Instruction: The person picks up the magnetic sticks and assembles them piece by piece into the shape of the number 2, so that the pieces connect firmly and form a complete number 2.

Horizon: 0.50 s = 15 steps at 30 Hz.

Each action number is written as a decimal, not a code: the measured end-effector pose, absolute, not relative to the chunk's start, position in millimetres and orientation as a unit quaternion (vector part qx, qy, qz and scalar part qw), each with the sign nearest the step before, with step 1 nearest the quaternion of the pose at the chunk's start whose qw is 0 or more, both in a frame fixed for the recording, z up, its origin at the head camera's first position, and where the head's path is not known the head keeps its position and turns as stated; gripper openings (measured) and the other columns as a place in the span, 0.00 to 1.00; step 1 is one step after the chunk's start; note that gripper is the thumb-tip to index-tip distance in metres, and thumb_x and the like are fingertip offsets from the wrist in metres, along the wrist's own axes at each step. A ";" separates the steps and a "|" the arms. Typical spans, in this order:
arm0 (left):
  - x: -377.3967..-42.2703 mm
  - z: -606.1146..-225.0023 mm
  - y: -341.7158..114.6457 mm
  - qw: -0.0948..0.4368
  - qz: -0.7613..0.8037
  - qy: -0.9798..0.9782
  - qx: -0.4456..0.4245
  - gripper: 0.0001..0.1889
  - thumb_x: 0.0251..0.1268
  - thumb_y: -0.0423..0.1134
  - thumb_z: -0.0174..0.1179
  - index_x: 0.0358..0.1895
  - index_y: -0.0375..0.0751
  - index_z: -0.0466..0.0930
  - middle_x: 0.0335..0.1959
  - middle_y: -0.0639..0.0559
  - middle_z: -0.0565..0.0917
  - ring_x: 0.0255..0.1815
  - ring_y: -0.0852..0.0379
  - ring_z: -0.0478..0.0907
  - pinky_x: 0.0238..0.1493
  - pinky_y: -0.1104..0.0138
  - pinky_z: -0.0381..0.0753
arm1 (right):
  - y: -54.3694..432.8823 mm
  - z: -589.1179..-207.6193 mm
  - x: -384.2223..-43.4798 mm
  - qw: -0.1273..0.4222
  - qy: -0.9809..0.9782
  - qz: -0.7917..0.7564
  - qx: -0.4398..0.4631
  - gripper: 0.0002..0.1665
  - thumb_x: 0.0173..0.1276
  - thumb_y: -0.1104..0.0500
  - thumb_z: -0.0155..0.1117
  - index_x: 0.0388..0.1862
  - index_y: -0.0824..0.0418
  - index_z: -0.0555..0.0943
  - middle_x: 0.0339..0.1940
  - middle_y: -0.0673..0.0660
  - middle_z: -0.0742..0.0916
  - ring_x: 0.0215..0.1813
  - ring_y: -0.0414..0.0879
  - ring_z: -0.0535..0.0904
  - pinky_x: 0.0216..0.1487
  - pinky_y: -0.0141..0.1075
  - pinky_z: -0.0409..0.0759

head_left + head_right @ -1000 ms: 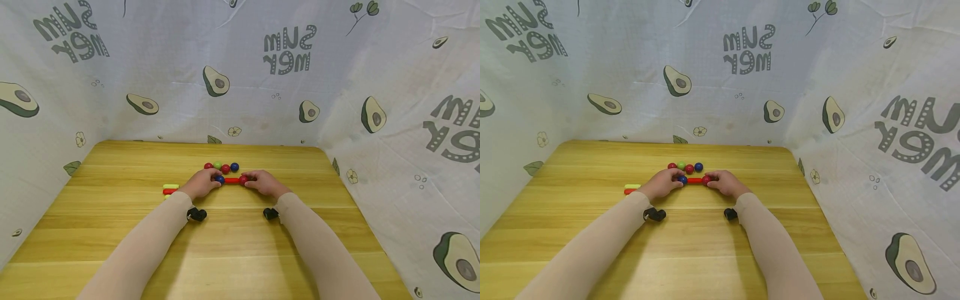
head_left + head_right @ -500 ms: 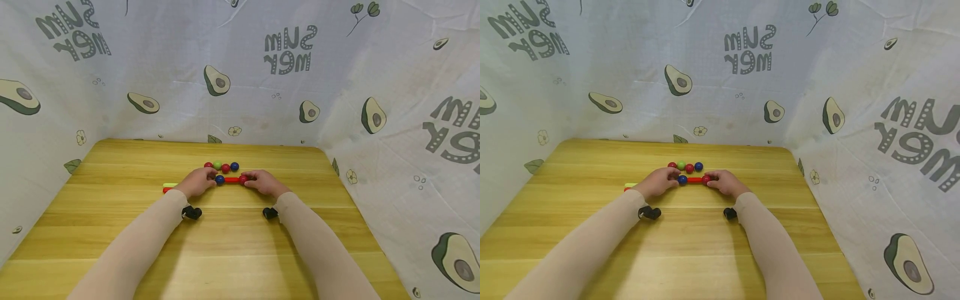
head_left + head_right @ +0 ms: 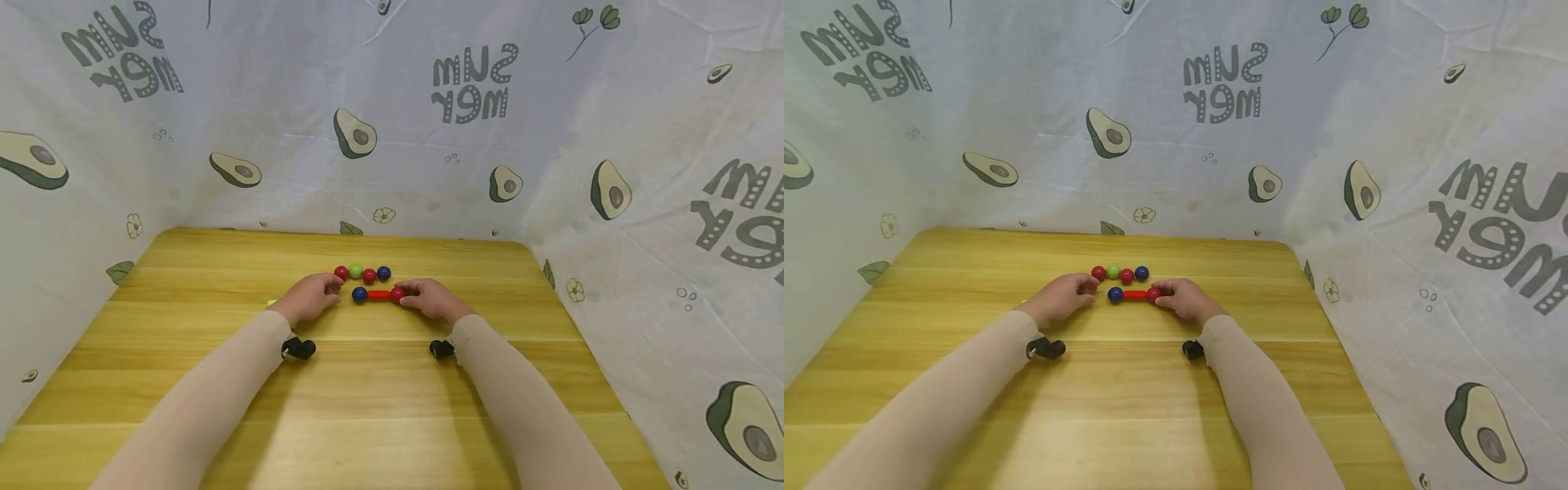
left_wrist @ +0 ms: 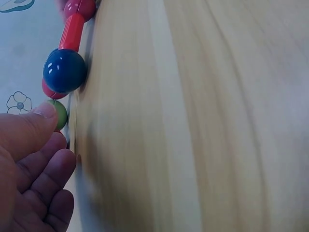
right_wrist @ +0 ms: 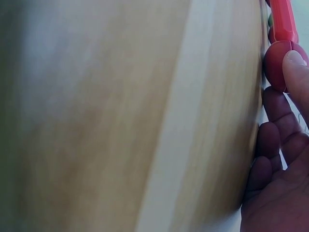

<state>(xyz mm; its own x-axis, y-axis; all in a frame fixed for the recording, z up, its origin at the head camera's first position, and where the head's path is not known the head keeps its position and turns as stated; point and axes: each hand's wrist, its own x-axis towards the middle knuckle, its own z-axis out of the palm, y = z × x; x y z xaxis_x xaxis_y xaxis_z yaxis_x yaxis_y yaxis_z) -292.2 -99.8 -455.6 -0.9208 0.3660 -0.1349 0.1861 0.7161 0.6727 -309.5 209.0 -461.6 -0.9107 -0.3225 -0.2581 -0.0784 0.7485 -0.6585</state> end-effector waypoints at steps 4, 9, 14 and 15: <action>-291.3 -455.5 -108.6 0.123 0.334 0.921 0.158 0.20 0.78 0.40 0.62 0.68 0.39 0.78 0.65 0.44 0.83 0.64 0.45 0.81 0.71 0.50 0.77 | 207.8 -459.6 -308.0 0.179 0.920 -0.330 -0.112 0.27 0.80 0.54 0.64 0.75 0.53 0.78 0.70 0.60 0.83 0.70 0.57 0.77 0.78 0.53 0.69; -288.3 -450.9 -123.3 0.121 0.309 0.929 0.167 0.21 0.79 0.41 0.62 0.69 0.39 0.78 0.66 0.44 0.83 0.65 0.45 0.80 0.71 0.50 0.77 | 207.4 -459.6 -307.7 0.179 0.921 -0.328 -0.112 0.27 0.80 0.54 0.64 0.76 0.52 0.77 0.71 0.60 0.83 0.71 0.57 0.76 0.79 0.53 0.69; -283.5 -442.4 -144.3 0.130 0.297 0.932 0.161 0.21 0.80 0.41 0.61 0.70 0.39 0.78 0.67 0.42 0.82 0.67 0.42 0.78 0.72 0.47 0.75 | 207.4 -459.4 -307.4 0.179 0.922 -0.327 -0.109 0.27 0.80 0.54 0.64 0.75 0.52 0.78 0.70 0.60 0.83 0.70 0.57 0.76 0.79 0.54 0.68; -282.0 -440.2 -148.9 0.134 0.297 0.932 0.159 0.21 0.80 0.41 0.60 0.70 0.39 0.78 0.67 0.41 0.82 0.68 0.41 0.78 0.71 0.46 0.75 | 207.4 -459.1 -307.3 0.179 0.922 -0.327 -0.108 0.27 0.80 0.54 0.65 0.75 0.52 0.78 0.70 0.60 0.83 0.70 0.57 0.76 0.79 0.54 0.68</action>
<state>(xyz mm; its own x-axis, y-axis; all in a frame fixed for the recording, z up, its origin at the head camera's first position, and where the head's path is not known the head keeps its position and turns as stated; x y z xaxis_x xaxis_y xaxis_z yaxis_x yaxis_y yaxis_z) -282.0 -148.9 -440.2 -0.9138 0.3752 -0.1555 0.2164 0.7738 0.5954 -307.3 207.4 -459.1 -0.9127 -0.3165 -0.2585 -0.0828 0.7627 -0.6414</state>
